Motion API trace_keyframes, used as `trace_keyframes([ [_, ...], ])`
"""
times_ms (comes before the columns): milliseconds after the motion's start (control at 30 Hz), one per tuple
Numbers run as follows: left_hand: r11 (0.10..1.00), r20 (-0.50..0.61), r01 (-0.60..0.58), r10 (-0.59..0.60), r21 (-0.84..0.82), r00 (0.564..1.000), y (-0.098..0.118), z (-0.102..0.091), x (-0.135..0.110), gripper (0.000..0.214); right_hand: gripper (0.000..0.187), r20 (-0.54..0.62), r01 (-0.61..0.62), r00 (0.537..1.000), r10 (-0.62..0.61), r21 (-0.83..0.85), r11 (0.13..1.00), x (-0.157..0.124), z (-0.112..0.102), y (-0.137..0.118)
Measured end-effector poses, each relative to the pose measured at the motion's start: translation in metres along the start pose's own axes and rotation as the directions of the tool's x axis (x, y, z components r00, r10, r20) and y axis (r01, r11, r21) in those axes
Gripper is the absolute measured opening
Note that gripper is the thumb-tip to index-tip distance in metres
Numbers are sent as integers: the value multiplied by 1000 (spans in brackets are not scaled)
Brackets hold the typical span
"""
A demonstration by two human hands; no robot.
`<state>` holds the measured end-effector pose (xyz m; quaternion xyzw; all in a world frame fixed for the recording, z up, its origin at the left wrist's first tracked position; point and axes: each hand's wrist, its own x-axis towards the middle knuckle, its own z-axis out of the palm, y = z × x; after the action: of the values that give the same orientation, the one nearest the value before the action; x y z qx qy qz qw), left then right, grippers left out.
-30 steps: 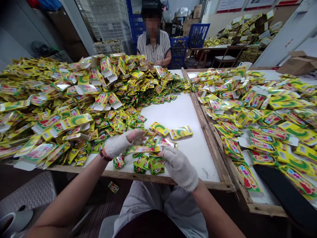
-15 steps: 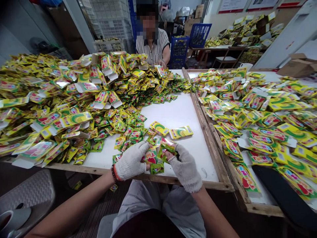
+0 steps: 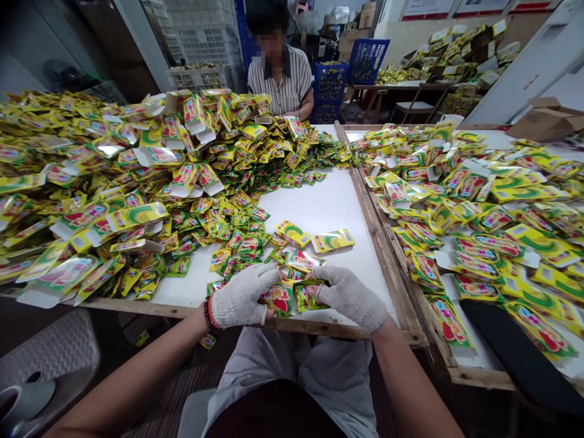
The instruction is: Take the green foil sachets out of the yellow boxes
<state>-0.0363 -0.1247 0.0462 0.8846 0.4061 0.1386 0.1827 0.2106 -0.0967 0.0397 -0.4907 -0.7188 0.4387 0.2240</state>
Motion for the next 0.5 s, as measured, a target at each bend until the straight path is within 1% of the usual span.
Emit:
trace_keyframes([
  [33,1000,1,9,-9,-3,1000,0,1,0,58,24,-9,15,1000,-15,-26,1000,0,3,-1],
  [100,998,-15,63,-63,3,998,-1,6,0,55,27,-82,62,994,-73,-128,990,0,12,-5],
  [167,992,-46,127,-127,0,991,0,13,0,52,27,-187,91,972,-145,-270,958,-2,24,-8],
  [233,985,-71,174,-175,-14,982,0,19,0,53,24,-250,88,951,-181,-342,936,-3,32,-8],
  [267,982,-80,189,-190,-18,978,0,21,0,54,24,-249,85,953,-171,-323,943,-4,35,-7],
  [300,980,-88,199,-200,-14,976,1,23,-1,56,25,-234,77,962,-142,-265,961,-5,35,-5],
  [400,981,-114,192,-187,36,976,1,23,-2,62,32,-157,22,987,-28,-43,999,-7,30,0],
  [433,982,-114,182,-175,51,978,1,23,-3,64,32,-158,2,987,-4,-9,1000,-7,28,0],
  [500,984,-113,169,-162,58,980,1,23,-3,67,30,-203,-29,979,30,6,1000,-7,25,-3],
])
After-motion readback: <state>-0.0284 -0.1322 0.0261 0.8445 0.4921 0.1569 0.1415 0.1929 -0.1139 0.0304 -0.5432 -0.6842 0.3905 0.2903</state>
